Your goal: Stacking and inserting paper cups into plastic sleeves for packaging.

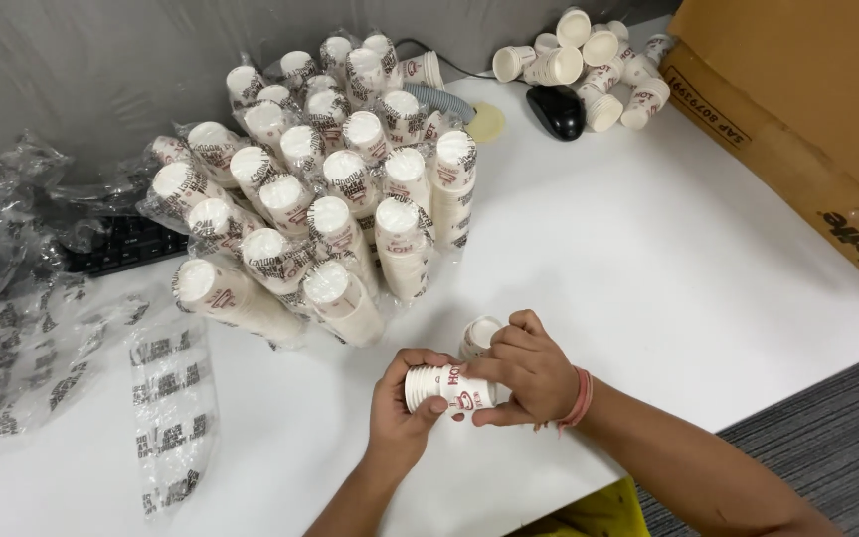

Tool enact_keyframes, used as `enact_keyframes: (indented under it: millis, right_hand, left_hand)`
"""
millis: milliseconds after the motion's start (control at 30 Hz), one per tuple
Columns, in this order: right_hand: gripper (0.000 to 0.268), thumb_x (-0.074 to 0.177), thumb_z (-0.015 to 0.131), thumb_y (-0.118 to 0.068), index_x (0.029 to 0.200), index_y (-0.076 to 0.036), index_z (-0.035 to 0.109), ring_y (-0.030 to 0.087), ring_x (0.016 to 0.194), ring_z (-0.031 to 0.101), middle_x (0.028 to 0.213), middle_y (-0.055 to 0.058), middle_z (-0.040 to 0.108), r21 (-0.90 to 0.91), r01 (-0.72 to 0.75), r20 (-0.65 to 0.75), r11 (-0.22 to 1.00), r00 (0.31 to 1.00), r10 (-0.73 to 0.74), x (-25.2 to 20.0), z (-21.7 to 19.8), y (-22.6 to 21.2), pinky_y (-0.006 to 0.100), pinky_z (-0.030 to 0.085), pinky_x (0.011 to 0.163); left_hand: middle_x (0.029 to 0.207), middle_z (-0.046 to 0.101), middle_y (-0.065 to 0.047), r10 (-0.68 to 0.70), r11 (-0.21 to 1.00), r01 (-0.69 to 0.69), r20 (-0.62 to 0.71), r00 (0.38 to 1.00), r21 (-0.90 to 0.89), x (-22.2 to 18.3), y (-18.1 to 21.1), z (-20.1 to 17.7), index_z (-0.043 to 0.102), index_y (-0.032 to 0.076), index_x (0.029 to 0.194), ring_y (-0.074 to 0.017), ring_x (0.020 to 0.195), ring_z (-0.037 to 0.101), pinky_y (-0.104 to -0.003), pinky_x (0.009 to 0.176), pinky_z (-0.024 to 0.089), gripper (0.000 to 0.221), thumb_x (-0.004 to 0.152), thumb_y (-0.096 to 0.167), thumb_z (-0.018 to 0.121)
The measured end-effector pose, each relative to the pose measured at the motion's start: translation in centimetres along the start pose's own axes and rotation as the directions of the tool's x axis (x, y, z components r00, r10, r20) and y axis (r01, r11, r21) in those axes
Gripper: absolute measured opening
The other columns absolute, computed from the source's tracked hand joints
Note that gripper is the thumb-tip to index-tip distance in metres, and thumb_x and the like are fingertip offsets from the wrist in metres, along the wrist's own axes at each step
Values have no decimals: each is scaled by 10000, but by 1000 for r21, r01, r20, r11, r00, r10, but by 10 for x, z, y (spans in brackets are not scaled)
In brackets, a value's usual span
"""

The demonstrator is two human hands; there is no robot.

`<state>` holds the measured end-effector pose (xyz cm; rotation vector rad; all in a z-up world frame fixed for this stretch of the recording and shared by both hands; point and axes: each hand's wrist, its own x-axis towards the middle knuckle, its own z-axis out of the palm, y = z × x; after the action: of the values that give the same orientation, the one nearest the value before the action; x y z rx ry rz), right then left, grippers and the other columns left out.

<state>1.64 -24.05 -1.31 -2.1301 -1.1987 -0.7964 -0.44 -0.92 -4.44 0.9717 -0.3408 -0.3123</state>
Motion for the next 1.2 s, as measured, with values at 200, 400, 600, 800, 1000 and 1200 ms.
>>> enact_keyframes:
  millis: [200,400,600,800,1000,1200]
  right_hand:
    - [401,979,652,-473,1120,-98,638,205,788,513,853,56,563,155,-159,-330,975,922,203,-23,-2,18,392,417,812]
    - [385,938,686,-391,1132,-59,655,225,837,514,891,74,579,58,-300,-280,952,911,304,-15,-14,20,372,440,789]
    - [409,865,744,-348,1194,-107,710,217,773,488,817,55,487,-40,-444,231,895,867,441,24,-12,11,381,425,787]
    - [586,864,645,-586,1229,-130,692,218,772,460,843,30,489,7,-157,-21,988,987,157,7,-13,8,378,367,769]
    - [601,923,671,-678,1193,-141,675,209,813,561,874,3,606,-126,49,4,991,999,-49,15,-4,-12,401,372,789]
    - [540,929,685,-581,1152,-93,628,192,803,587,846,29,654,74,-55,-163,996,984,67,-24,2,9,388,389,817]
  left_hand:
    - [1133,675,-150,48,997,-36,-170,984,73,7,9,-2,542,5,1175,-211,927,713,-353,684,638,477,941,364,750]
    - [840,684,-106,83,989,-57,-202,976,134,-2,-4,-15,585,8,1137,-119,571,647,-224,430,490,604,1030,599,524]
    - [883,669,-82,-2,983,43,-224,975,176,3,11,0,566,13,1138,-99,564,610,-220,424,455,647,983,639,513]
    - [994,657,-81,33,990,-15,-125,992,144,4,13,2,519,15,1221,-116,661,644,-248,500,534,700,951,660,550]
    - [1025,610,-90,17,996,-25,92,996,86,-3,10,13,448,26,1305,-143,800,651,-277,658,571,646,1003,563,638]
    - [1059,585,-97,-73,997,73,-58,996,2,-1,10,5,462,30,1223,-154,752,669,-301,605,595,476,1037,449,593]
